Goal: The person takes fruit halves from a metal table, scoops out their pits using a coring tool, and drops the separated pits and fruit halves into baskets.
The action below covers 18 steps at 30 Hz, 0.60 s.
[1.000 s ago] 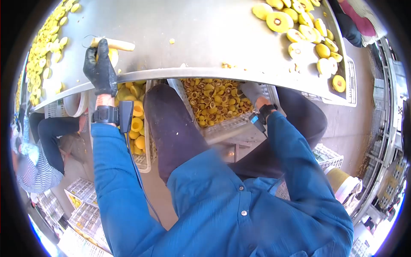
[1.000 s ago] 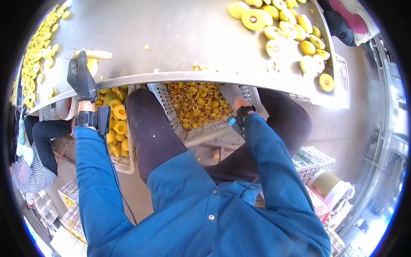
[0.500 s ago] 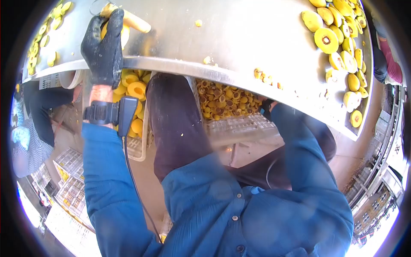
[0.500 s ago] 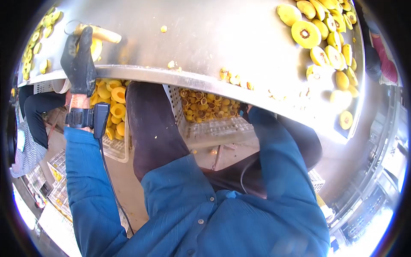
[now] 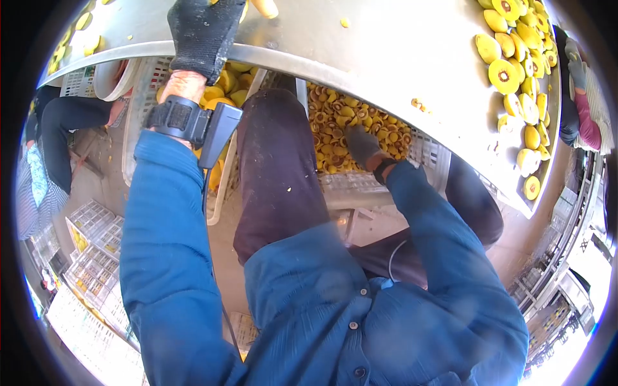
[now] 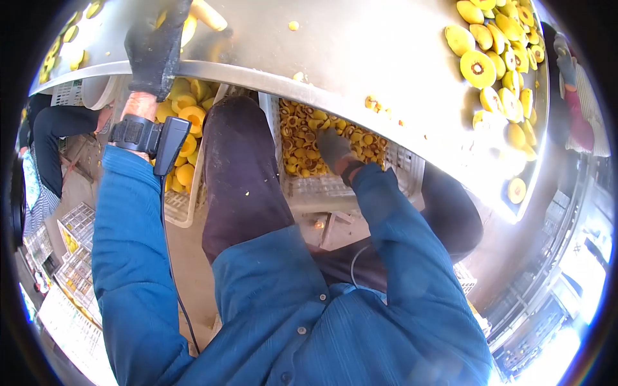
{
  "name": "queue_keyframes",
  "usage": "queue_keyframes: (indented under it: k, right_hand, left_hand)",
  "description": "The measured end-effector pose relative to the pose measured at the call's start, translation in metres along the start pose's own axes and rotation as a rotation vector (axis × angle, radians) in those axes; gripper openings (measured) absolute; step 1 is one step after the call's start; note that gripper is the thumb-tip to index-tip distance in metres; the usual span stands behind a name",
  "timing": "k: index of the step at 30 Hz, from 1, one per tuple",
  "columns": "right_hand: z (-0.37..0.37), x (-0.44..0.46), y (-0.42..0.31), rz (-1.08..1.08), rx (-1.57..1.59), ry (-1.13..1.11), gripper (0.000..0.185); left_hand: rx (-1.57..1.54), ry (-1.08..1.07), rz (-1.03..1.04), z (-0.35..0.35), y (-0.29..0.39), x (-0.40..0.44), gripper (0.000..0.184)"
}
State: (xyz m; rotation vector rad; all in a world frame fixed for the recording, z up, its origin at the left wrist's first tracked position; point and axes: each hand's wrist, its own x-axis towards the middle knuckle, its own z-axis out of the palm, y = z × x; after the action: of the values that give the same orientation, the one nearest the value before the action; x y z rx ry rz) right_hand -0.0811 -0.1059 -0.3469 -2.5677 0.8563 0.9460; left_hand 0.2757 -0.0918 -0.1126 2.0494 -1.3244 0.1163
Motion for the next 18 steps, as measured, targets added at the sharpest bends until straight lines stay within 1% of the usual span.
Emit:
queue_keyframes:
  k: [2,5,8,10,12,13,16,17,18]
  right_hand:
    - [0.004,-0.006,-0.006,0.039,-0.070,-0.050,0.043]
    - [0.007,-0.004,-0.001,0.004,-0.021,-0.044,0.043]
    - [0.009,0.003,0.010,0.040,0.163,-0.100,0.037]
    - [0.060,0.046,0.038,-0.137,0.234,0.065,0.034]
    - [0.031,0.031,0.036,-0.149,0.494,0.112,0.037]
    - [0.011,0.027,0.042,-0.072,0.718,0.086,0.041]
    - [-0.057,0.009,0.015,0.051,0.503,0.227,0.055]
    - [-0.042,0.012,0.012,-0.020,0.294,0.359,0.055]
    - [-0.029,0.022,0.011,-0.032,0.216,0.427,0.053]
  left_hand:
    - [0.021,-0.087,-0.121,0.000,0.004,0.000,0.034]
    - [-0.355,0.144,-0.005,-0.006,0.054,0.002,0.019]
    - [-0.099,0.065,-0.052,-0.002,0.018,0.000,0.035]
    - [-0.085,0.090,-0.061,-0.002,0.013,0.003,0.027]
    - [-0.077,0.104,-0.082,0.000,0.015,-0.003,0.021]
    - [-0.073,0.113,-0.091,0.001,0.017,-0.005,0.018]
    - [-0.411,0.096,-0.074,-0.008,0.061,0.001,0.018]
    - [-0.407,0.137,-0.050,-0.002,0.057,0.002,0.018]
    - [-0.397,0.127,-0.061,-0.004,0.059,0.003,0.018]
